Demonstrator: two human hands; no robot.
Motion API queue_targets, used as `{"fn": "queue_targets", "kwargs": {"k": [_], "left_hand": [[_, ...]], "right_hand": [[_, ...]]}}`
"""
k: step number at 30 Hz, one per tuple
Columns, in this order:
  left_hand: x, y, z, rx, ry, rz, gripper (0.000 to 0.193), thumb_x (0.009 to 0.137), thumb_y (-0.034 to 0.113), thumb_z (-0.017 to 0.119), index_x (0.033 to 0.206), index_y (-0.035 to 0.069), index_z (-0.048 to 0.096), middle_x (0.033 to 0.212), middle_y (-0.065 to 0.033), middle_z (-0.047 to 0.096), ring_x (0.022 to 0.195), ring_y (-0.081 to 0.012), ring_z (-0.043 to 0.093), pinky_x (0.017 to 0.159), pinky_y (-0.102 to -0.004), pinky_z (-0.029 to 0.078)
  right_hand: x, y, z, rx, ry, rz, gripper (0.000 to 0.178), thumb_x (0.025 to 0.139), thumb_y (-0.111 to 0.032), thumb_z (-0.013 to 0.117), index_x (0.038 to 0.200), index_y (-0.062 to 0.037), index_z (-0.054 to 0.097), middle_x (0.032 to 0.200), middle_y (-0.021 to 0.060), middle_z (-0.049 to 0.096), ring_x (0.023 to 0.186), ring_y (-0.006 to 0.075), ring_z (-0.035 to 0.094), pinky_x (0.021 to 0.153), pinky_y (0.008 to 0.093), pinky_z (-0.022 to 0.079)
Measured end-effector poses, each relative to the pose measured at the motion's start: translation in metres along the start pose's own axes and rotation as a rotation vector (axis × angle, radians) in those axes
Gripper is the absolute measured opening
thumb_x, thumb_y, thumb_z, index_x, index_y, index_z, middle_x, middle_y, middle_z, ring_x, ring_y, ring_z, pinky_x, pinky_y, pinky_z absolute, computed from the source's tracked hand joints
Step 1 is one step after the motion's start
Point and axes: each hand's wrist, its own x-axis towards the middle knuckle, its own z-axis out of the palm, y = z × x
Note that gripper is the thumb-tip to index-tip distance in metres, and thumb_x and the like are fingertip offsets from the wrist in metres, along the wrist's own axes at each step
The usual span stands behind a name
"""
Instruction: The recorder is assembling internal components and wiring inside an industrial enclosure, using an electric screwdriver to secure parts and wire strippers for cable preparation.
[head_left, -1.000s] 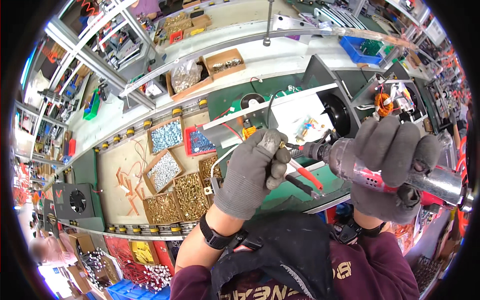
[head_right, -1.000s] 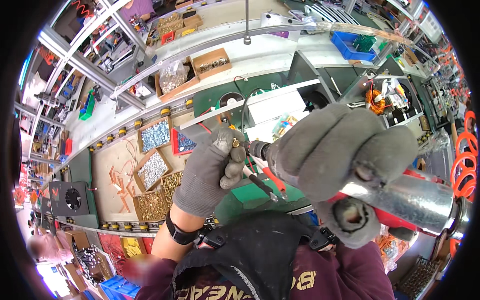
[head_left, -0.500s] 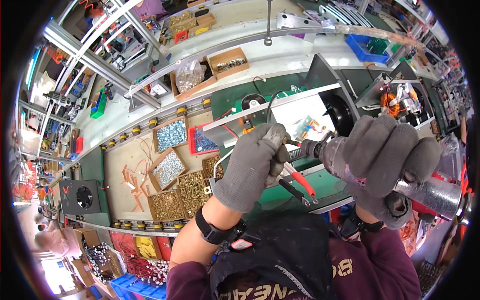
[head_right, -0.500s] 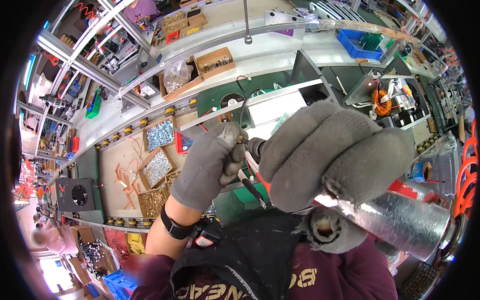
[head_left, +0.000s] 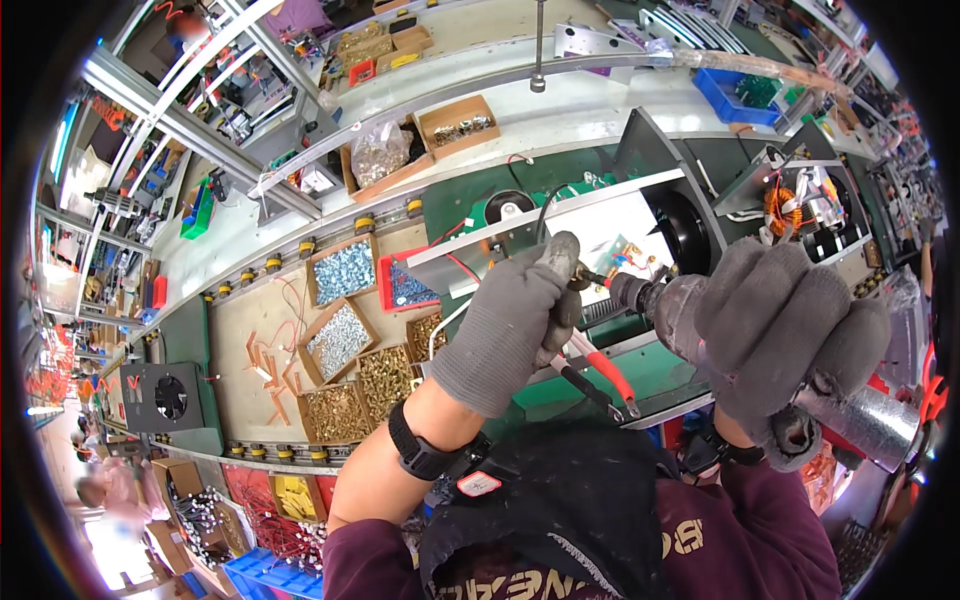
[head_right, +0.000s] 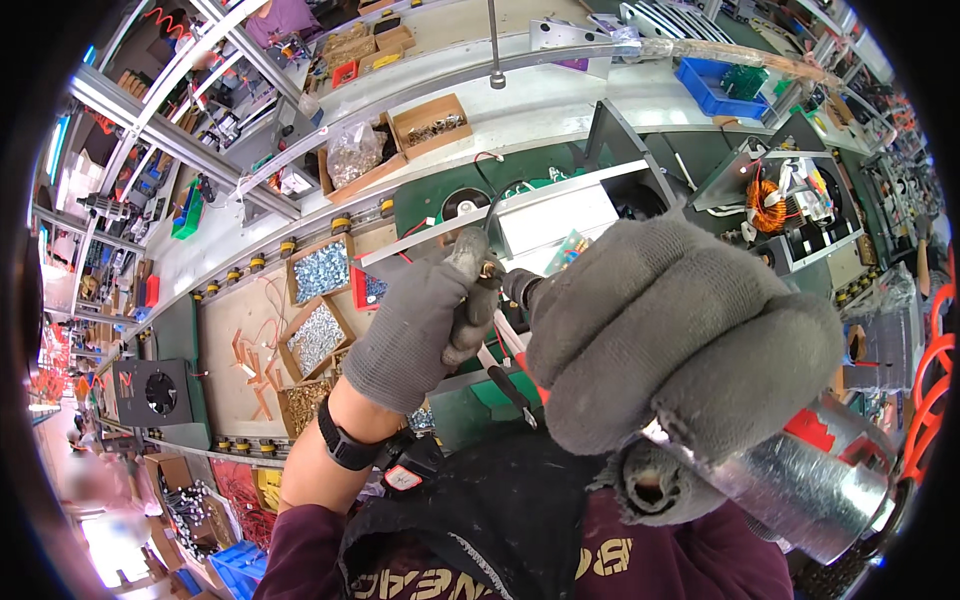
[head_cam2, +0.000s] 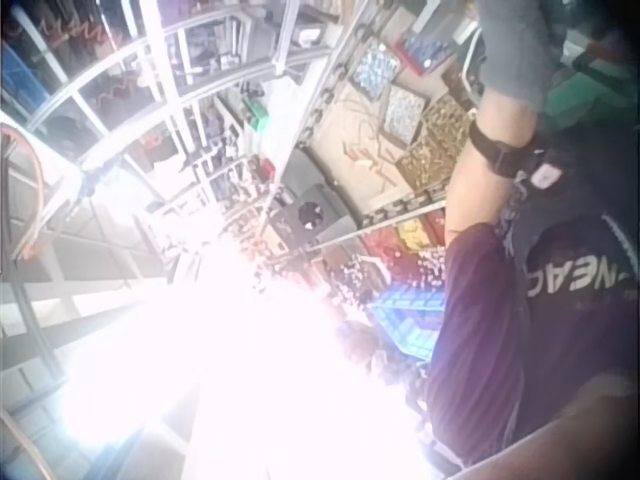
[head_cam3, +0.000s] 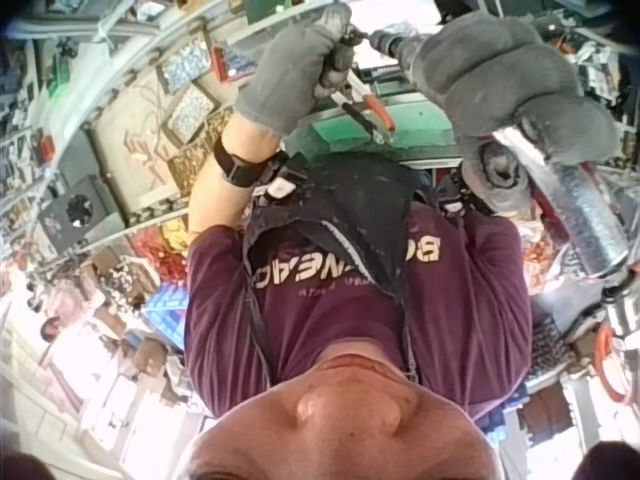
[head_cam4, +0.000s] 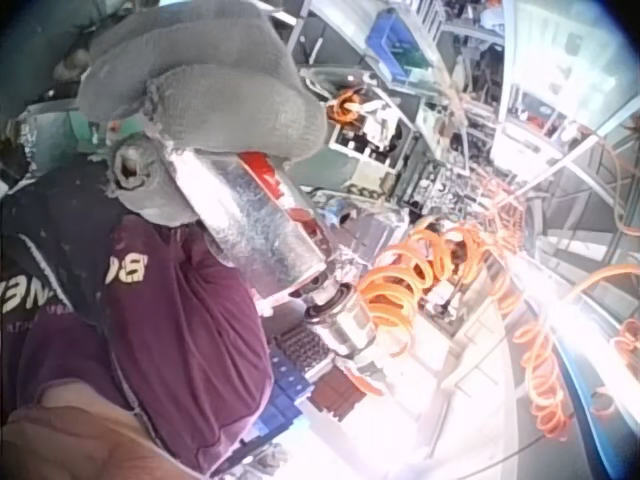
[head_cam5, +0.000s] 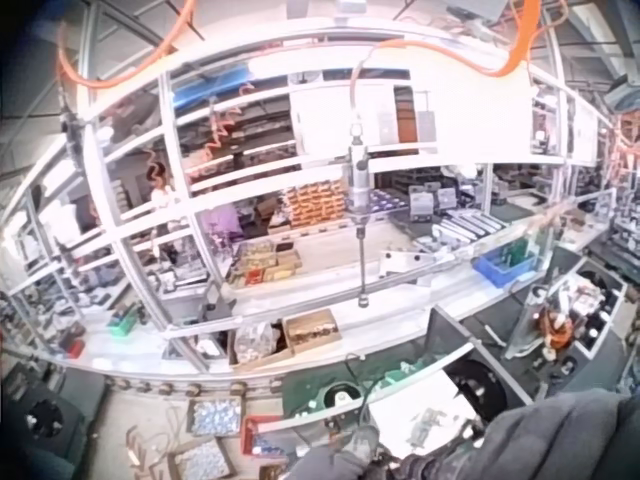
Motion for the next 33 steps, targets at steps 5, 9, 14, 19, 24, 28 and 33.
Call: {"fn": "queue_targets", "kwargs": {"k": [5,9,14,19,24,28,33], "left_hand": [[0.008,-0.004,-0.003,-0.030,-0.123,0.058,0.040,0.093,0.043,0.042,0.092,0.005,0.054,0.058,0.0013,0.044,0.041,-0.0051,0.034,0.036,-0.0202,0.024],[0.061,-0.016,-0.051,0.751,0.165,0.790,0.047,0.087,0.050,0.053,0.098,0.005,0.062,0.060,-0.0050,0.051,0.054,-0.0108,0.047,0.050,-0.0269,0.040],[0.092,-0.004,-0.042,1.196,0.000,-0.002,0.038,0.078,0.037,0.063,0.083,0.000,0.066,0.070,-0.0126,0.062,0.069,-0.0206,0.061,0.065,-0.0318,0.047],[0.113,0.005,-0.047,1.065,-0.062,0.403,0.030,0.077,0.033,0.058,0.085,0.006,0.067,0.079,-0.0146,0.064,0.074,-0.0269,0.062,0.071,-0.0369,0.049],[0.111,0.072,-0.097,1.506,1.014,0.705,0.022,0.082,0.025,0.058,0.101,0.017,0.064,0.088,-0.0093,0.064,0.080,-0.0259,0.063,0.068,-0.0358,0.048],[0.077,0.041,-0.053,1.440,-0.159,0.972,0.037,0.064,0.019,0.073,0.101,0.015,0.065,0.088,-0.0069,0.060,0.077,-0.0236,0.058,0.068,-0.0337,0.046],[0.046,-0.001,-0.010,1.458,-0.823,0.718,0.030,0.063,0.031,0.075,0.088,0.016,0.070,0.081,-0.0064,0.052,0.078,-0.0237,0.054,0.065,-0.0348,0.043]], "right_hand": [[-0.003,0.003,-0.008,0.029,0.018,-0.007,0.032,0.073,-0.027,0.065,0.094,-0.0160,0.044,0.079,-0.0004,0.045,0.072,0.0142,0.042,0.059,0.0273,0.034],[-0.011,0.001,-0.010,0.052,0.046,0.006,0.033,0.073,-0.029,0.064,0.095,-0.0161,0.044,0.081,-0.0008,0.043,0.076,0.0143,0.041,0.062,0.0270,0.033],[-0.037,-0.014,-0.022,-0.073,0.291,0.113,0.031,0.076,-0.035,0.059,0.091,-0.0127,0.044,0.080,0.0014,0.036,0.075,0.0172,0.035,0.062,0.0312,0.034],[-0.038,-0.026,-0.029,0.008,0.498,0.198,0.036,0.070,-0.038,0.063,0.080,-0.0118,0.041,0.081,0.0014,0.032,0.077,0.0181,0.034,0.057,0.0350,0.036],[-0.032,-0.038,-0.040,-0.209,0.532,0.185,0.036,0.079,-0.036,0.057,0.091,-0.0028,0.050,0.086,0.0090,0.048,0.076,0.0211,0.047,0.069,0.0355,0.045],[-0.047,-0.031,-0.069,-0.287,0.556,-0.109,0.032,0.085,-0.030,0.053,0.097,-0.0006,0.053,0.091,0.0144,0.060,0.079,0.0243,0.059,0.068,0.0340,0.051],[-0.042,-0.042,-0.071,-0.241,0.597,-0.068,0.033,0.085,-0.030,0.052,0.102,-0.0018,0.053,0.087,0.0080,0.060,0.079,0.0211,0.058,0.069,0.0349,0.049]]}}
